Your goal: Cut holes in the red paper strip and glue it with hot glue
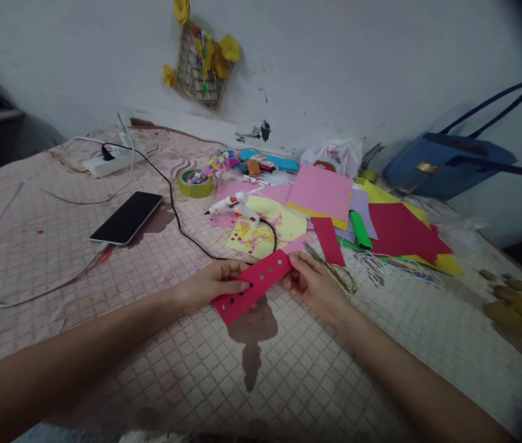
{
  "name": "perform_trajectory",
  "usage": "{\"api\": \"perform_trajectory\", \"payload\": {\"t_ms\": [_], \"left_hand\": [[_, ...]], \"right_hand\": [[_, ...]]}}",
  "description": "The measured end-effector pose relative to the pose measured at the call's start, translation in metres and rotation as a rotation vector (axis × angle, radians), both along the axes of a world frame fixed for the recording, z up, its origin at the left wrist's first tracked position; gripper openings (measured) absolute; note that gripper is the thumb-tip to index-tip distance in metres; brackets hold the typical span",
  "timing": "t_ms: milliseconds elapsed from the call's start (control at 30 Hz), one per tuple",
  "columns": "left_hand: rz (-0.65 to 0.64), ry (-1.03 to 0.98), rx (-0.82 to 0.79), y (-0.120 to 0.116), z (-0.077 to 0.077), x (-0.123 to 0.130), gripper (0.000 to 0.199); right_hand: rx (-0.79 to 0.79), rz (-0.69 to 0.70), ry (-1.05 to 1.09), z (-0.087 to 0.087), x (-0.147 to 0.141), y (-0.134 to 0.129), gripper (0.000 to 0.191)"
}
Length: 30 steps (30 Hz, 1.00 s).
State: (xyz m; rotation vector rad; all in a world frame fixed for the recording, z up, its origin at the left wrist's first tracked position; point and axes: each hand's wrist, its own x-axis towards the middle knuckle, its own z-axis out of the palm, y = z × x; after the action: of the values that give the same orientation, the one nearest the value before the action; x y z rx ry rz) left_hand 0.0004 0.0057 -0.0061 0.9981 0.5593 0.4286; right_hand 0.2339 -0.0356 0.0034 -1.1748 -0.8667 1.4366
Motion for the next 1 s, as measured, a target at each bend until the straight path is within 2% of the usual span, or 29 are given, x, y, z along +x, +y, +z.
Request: {"api": "perform_trajectory", "payload": {"t_ms": [200, 333, 400, 533, 600, 733, 900, 933, 1000], "left_hand": [[-0.037, 0.003, 0.045, 0.004, -0.005, -0.004, 0.036], [-0.095, 0.001, 0.077, 0.004, -0.001, -0.004, 0.035], [-0.107, -0.012, 0.079, 0.003, 0.0, -0.004, 0.042], [-0.129, -0.038, 0.082, 0.003, 0.001, -0.006, 0.073], [-0.145, -0.022, 0.134, 0.004, 0.005, -0.008, 0.072], [-0.121, 0.055, 0.366, 0.006, 0.016, -0.012, 0.054], [0.086, 0.28, 1.008, 0.001, 0.017, -0.01, 0.046], [0.108, 0.31, 1.074, 0.0, 0.016, -0.01, 0.048], [0.127, 0.325, 1.077, -0.001, 0.014, -0.009, 0.051]], "right_hand": [[0.017, 0.019, -0.003, -0.003, 0.002, 0.001, 0.056], [0.043, 0.038, -0.046, -0.003, 0.005, -0.001, 0.038], [0.069, 0.047, -0.065, -0.003, 0.007, -0.002, 0.032], [0.167, 0.037, -0.079, -0.005, 0.009, -0.001, 0.028], [0.215, 0.032, -0.082, -0.005, 0.01, 0.0, 0.027], [0.266, 0.043, -0.11, -0.006, 0.013, 0.002, 0.026], [0.261, 0.151, -0.181, -0.008, 0.019, 0.002, 0.038], [0.261, 0.161, -0.199, -0.009, 0.019, 0.002, 0.038], [0.271, 0.155, -0.235, -0.01, 0.019, 0.0, 0.033]]}}
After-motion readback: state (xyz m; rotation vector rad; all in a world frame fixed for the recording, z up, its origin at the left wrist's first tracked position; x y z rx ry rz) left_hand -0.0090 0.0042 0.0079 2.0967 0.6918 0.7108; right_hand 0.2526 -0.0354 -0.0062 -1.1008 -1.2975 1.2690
